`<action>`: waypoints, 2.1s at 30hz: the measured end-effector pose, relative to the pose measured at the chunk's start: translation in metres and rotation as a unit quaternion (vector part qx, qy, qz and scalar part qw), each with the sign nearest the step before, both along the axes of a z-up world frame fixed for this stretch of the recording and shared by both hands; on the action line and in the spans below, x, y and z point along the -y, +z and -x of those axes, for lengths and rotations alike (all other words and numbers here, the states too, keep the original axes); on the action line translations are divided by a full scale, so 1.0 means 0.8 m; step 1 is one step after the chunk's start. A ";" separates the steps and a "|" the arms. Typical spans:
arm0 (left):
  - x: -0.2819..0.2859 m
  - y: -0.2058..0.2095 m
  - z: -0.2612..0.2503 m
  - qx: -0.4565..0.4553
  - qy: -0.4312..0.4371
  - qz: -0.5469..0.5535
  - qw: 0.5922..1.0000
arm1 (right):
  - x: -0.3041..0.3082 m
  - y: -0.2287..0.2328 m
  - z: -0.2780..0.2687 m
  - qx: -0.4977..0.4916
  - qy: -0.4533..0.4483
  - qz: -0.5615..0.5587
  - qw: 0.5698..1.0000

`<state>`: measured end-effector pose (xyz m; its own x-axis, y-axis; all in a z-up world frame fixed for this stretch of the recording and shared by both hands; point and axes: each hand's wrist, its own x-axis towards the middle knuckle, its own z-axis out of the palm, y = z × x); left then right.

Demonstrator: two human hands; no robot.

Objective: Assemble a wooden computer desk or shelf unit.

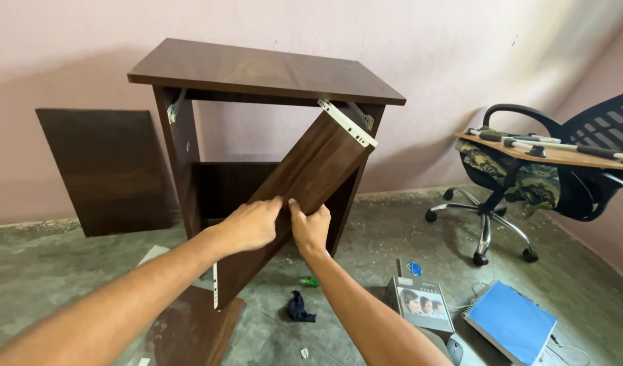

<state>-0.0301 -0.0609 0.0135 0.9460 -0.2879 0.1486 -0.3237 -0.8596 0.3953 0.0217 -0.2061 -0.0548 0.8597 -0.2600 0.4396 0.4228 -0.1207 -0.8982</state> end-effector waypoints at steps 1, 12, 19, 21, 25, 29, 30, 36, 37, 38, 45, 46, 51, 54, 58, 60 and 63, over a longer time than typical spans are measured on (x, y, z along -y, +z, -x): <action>-0.004 -0.006 -0.005 0.001 0.002 0.001 1.000 | -0.002 0.006 0.004 0.001 0.002 0.001 1.000; 0.020 0.038 0.078 -0.011 -0.005 -0.248 0.969 | 0.012 0.048 0.043 -0.047 0.029 -0.222 0.973; 0.033 -0.012 0.060 0.247 0.044 -0.294 0.922 | 0.035 0.086 0.073 -0.048 0.004 -0.254 0.966; 0.048 0.002 0.055 0.251 0.062 -0.215 0.942 | 0.044 0.095 0.075 -0.019 -0.002 -0.197 0.980; 0.088 0.064 0.080 0.241 0.051 -0.158 0.956 | 0.051 0.118 0.082 -0.011 -0.030 -0.082 0.996; 0.103 0.086 0.080 0.184 0.059 -0.105 0.976 | 0.051 0.148 0.106 0.072 -0.100 0.098 0.988; 0.104 0.084 0.076 0.180 0.057 -0.094 0.977 | 0.049 0.161 0.122 0.057 -0.085 0.115 0.988; 0.108 0.095 0.095 0.137 0.078 -0.032 0.987 | 0.052 0.182 0.142 0.089 -0.070 0.170 0.979; 0.109 0.096 0.101 0.139 0.077 -0.032 0.987 | 0.052 0.188 0.148 0.090 -0.072 0.169 0.979; 0.109 0.097 0.106 0.127 0.096 0.021 0.987 | 0.053 0.194 0.154 0.075 -0.039 0.175 0.981; 0.103 0.072 0.121 0.133 0.217 0.237 0.938 | 0.024 0.216 0.174 0.107 -0.044 0.308 0.945; 0.101 0.064 0.118 0.131 0.215 0.236 0.939 | 0.020 0.221 0.179 0.104 -0.045 0.306 0.945; 0.085 0.005 0.084 0.247 0.208 0.435 0.840 | 0.012 0.207 0.152 0.242 0.063 0.429 0.868; 0.089 0.003 0.081 0.270 0.139 0.636 0.709 | 0.022 0.207 0.144 0.192 0.167 0.480 0.840; 0.084 0.001 0.066 0.191 0.164 0.757 0.603 | 0.053 0.210 0.146 0.130 0.214 0.520 0.817; 0.085 0.030 0.074 0.105 0.188 0.826 0.521 | 0.070 0.207 0.125 0.194 0.249 0.540 0.780; 0.087 0.037 0.065 0.091 0.196 0.841 0.495 | 0.091 0.211 0.111 0.228 0.220 0.604 0.731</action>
<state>-0.0822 -0.1303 0.0429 0.8065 0.5898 -0.0408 -0.4245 0.6257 0.6544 -0.0670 -0.2792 0.1142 0.4354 0.8128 0.3869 0.8816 -0.4720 -0.0007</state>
